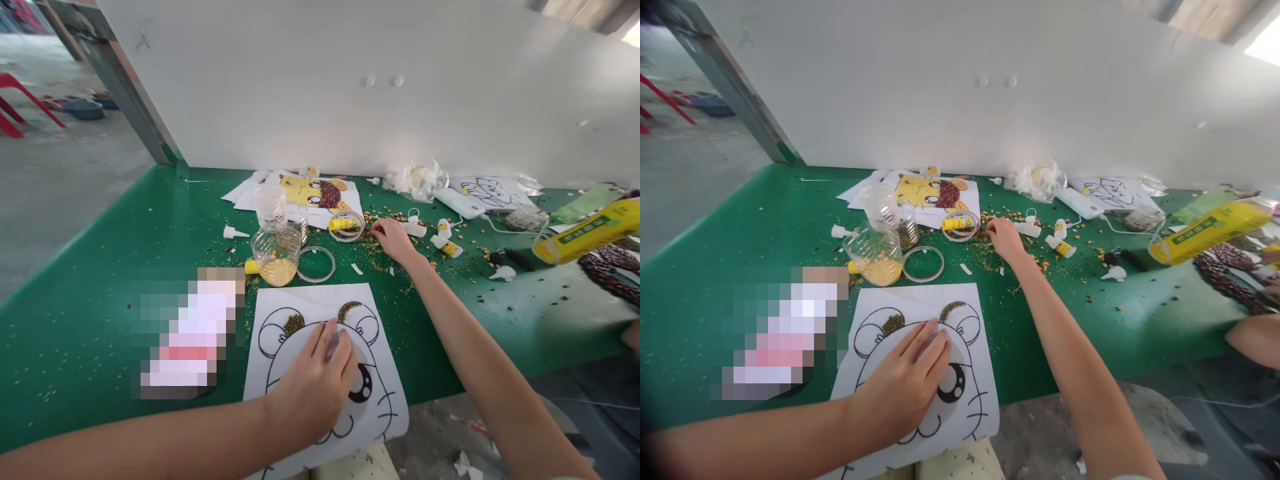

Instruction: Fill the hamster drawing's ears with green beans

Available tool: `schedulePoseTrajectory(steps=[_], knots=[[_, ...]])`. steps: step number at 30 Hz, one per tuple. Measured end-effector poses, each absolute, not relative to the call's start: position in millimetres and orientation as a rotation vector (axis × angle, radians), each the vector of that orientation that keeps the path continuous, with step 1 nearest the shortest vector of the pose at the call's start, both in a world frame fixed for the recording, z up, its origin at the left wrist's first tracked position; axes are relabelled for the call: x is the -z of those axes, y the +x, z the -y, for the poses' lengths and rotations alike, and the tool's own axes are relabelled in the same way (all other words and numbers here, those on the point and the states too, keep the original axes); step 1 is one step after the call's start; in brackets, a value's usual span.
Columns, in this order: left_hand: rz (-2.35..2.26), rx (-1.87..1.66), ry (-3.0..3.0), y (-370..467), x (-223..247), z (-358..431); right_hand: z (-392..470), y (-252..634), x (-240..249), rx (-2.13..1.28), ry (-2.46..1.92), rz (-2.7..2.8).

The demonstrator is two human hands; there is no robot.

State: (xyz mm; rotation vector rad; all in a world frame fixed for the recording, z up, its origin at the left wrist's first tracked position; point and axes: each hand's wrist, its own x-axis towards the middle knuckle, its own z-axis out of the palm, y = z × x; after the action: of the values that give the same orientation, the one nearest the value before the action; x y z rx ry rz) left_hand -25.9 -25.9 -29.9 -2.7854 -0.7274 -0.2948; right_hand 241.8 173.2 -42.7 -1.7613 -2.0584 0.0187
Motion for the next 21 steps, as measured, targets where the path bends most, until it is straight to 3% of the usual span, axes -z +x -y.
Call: schedulePoseTrajectory(steps=[11,21], knots=[[0.71,0.336,-2.796,-26,34,26,-114,205,3,-0.133,-1.619,2.056],[0.692,0.354,-2.834,-27,32,27,0,157,20,-0.708,-1.397,2.138]])
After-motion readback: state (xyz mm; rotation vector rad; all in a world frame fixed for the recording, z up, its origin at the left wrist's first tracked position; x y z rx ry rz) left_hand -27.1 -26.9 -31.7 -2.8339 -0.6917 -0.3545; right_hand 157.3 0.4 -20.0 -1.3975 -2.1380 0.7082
